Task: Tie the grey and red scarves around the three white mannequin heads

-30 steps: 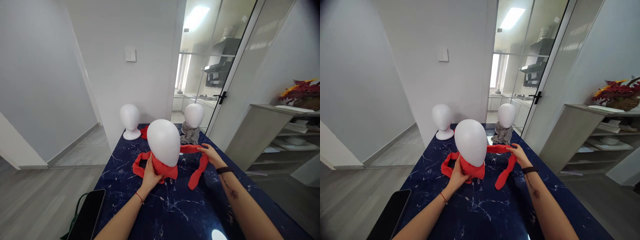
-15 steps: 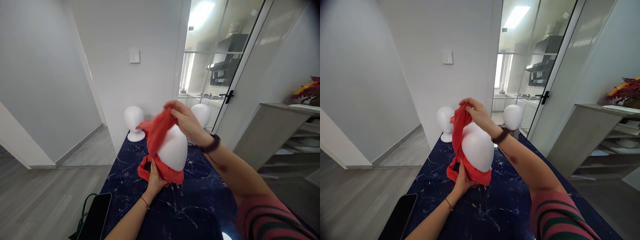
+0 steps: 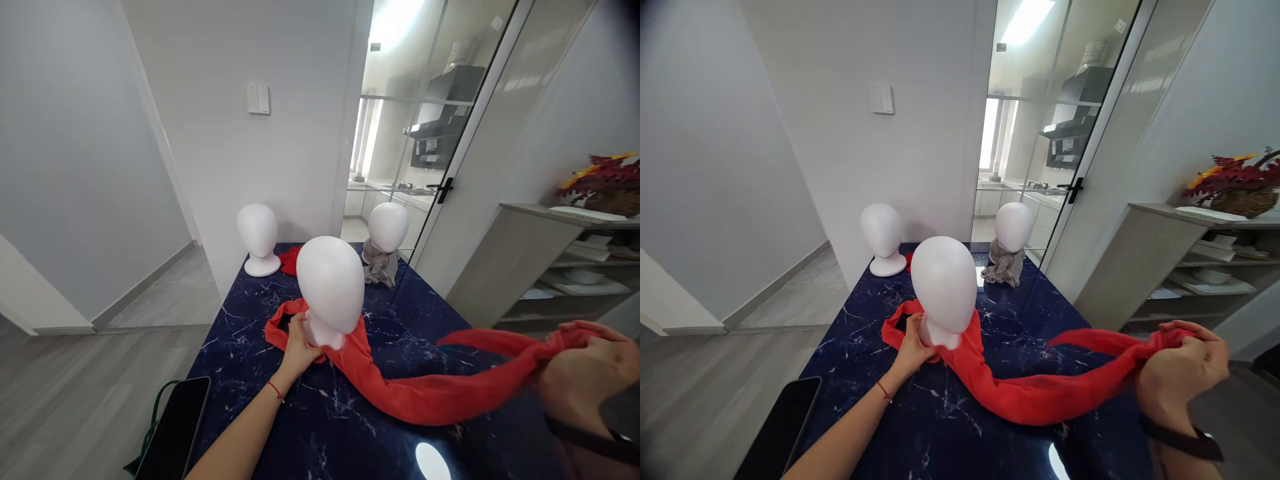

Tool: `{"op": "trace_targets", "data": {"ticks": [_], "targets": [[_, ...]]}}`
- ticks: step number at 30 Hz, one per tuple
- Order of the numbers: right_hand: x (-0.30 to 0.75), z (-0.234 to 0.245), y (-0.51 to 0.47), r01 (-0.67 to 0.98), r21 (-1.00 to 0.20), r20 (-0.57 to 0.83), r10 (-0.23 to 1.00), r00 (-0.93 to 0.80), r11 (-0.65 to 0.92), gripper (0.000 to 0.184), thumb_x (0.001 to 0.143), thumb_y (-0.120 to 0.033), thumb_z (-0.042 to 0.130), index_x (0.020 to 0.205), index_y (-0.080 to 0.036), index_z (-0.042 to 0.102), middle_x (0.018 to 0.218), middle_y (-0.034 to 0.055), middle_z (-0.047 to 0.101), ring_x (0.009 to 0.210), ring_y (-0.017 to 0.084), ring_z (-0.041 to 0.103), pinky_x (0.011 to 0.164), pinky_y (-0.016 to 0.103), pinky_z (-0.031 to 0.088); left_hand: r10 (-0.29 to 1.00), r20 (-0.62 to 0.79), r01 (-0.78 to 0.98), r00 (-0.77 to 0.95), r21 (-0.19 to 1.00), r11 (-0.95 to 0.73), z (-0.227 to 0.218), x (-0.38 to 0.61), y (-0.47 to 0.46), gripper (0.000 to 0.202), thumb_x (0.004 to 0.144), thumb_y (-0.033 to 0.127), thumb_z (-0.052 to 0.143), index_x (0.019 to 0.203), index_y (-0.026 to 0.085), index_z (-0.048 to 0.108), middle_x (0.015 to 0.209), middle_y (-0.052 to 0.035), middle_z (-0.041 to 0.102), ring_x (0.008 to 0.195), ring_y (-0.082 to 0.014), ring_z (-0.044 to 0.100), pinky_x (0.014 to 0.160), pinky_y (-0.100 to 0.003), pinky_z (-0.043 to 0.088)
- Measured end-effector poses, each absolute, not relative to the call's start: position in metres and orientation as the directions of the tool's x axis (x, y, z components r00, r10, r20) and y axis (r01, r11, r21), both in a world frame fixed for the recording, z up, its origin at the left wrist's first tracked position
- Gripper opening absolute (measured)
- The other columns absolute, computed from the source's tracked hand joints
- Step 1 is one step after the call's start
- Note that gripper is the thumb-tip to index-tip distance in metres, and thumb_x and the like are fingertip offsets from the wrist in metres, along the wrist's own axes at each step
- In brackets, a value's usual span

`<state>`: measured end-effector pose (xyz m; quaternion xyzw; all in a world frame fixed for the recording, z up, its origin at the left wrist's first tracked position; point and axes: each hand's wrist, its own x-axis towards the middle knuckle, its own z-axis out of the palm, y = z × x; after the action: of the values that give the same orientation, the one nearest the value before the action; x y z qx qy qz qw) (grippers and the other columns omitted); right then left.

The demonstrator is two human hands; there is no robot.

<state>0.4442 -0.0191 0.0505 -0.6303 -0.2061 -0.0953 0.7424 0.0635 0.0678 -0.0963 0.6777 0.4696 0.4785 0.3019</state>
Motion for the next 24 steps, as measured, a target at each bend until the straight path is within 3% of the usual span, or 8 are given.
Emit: {"op": "trace_targets", "data": {"ticks": [2, 4, 6, 7, 10, 15, 20, 24], "targets": [[0.436, 0.028, -0.012, 0.569, -0.817, 0.573, 0.028, 0.819, 0.091, 0.026, 0.075, -0.026, 0.04, 0.088, -0.023, 0.063, 0.093, 0.0136, 0.061, 0.094, 0.029, 0.059, 0.088, 0.05, 0.042, 0.925, 0.356, 0.369, 0.131, 0.849, -0.378, -0.096, 0.062, 0.068, 0.089, 0.049, 0.035, 0.083, 0.121, 0.02, 0.032, 0.123, -0.0105, 0.039, 0.116, -0.0279, 0.043, 0.099, -0.046, 0.035], [0.408, -0.005, -0.006, 0.702, -0.71, 0.673, 0.348, 0.653, 0.055, 0.035, 0.082, -0.034, 0.04, 0.109, -0.025, 0.06, 0.116, 0.0136, 0.057, 0.115, 0.03, 0.051, 0.1, 0.049, 0.036, 0.924, 0.354, 0.371, 0.144, 0.847, -0.382, -0.096, 0.061, 0.069, 0.094, 0.049, 0.037, 0.083, 0.125, 0.02, 0.031, 0.126, -0.011, 0.037, 0.119, -0.0288, 0.04, 0.103, -0.047, 0.032], [0.366, -0.043, -0.007, 0.714, -0.685, 0.496, 0.81, 0.312, 0.144, 0.046, 0.082, -0.045, 0.045, 0.127, -0.032, 0.048, 0.134, 0.0094, 0.048, 0.126, 0.028, 0.043, 0.105, 0.047, 0.034, 0.92, 0.364, 0.359, 0.146, 0.847, -0.392, -0.096, 0.061, 0.068, 0.089, 0.055, 0.037, 0.081, 0.127, 0.021, 0.03, 0.128, -0.0109, 0.037, 0.121, -0.0283, 0.039, 0.105, -0.047, 0.029], [0.345, -0.061, -0.008, 0.717, -0.677, 0.366, 0.921, 0.134, 0.164, 0.057, 0.078, -0.048, 0.052, 0.132, -0.034, 0.042, 0.14, 0.0074, 0.042, 0.13, 0.028, 0.039, 0.107, 0.046, 0.033, 0.918, 0.37, 0.353, 0.147, 0.847, -0.398, -0.095, 0.061, 0.068, 0.086, 0.059, 0.037, 0.078, 0.128, 0.021, 0.03, 0.128, -0.0108, 0.038, 0.122, -0.0279, 0.039, 0.106, -0.047, 0.028], [0.302, -0.097, -0.012, 0.774, -0.58, 0.149, 0.967, -0.206, 0.254, 0.07, 0.074, -0.042, 0.058, 0.139, -0.032, 0.036, 0.146, 0.0073, 0.034, 0.136, 0.032, 0.027, 0.109, 0.053, 0.026, 0.913, 0.375, 0.346, 0.163, 0.844, -0.409, -0.093, 0.061, 0.067, 0.08, 0.066, 0.034, 0.073, 0.132, 0.022, 0.03, 0.13, -0.0107, 0.038, 0.125, -0.0272, 0.037, 0.108, -0.047, 0.026], [0.328, -0.09, 0.024, 0.572, -0.788, 0.194, 0.974, -0.117, 0.226, 0.049, 0.067, -0.014, 0.046, 0.112, -0.024, 0.061, 0.12, 0.0071, 0.061, 0.116, 0.025, 0.052, 0.107, 0.046, 0.033, 0.91, 0.376, 0.357, 0.176, 0.837, -0.415, -0.087, 0.061, 0.065, 0.077, 0.071, 0.038, 0.069, 0.135, 0.021, 0.03, 0.132, -0.0112, 0.038, 0.128, -0.027, 0.036, 0.11, -0.046, 0.025], [0.374, -0.068, 0.084, 0.246, -0.962, 0.202, 0.914, 0.351, 0.119, 0.033, 0.065, -0.015, 0.053, 0.095, -0.021, 0.064, 0.101, 0.0054, 0.066, 0.097, 0.022, 0.059, 0.097, 0.04, 0.042, 0.914, 0.376, 0.322, 0.156, 0.855, -0.407, -0.087, 0.059, 0.068, 0.058, 0.084, 0.038, 0.055, 0.134, 0.021, 0.032, 0.137, -0.0115, 0.039, 0.128, -0.0248, 0.036, 0.109, -0.045, 0.025], [0.362, -0.045, 0.134, -0.069, -0.972, 0.174, 0.884, 0.434, 0.225, 0.028, 0.065, -0.02, 0.058, 0.093, -0.021, 0.061, 0.094, 0.002, 0.066, 0.082, 0.015, 0.061, 0.079, 0.028, 0.05, 0.932, 0.353, 0.289, 0.077, 0.887, -0.36, -0.09, 0.056, 0.073, 0.046, 0.089, 0.033, 0.044, 0.133, 0.023, 0.035, 0.134, -0.0105, 0.044, 0.123, -0.0228, 0.043, 0.106, -0.044, 0.03]]}}
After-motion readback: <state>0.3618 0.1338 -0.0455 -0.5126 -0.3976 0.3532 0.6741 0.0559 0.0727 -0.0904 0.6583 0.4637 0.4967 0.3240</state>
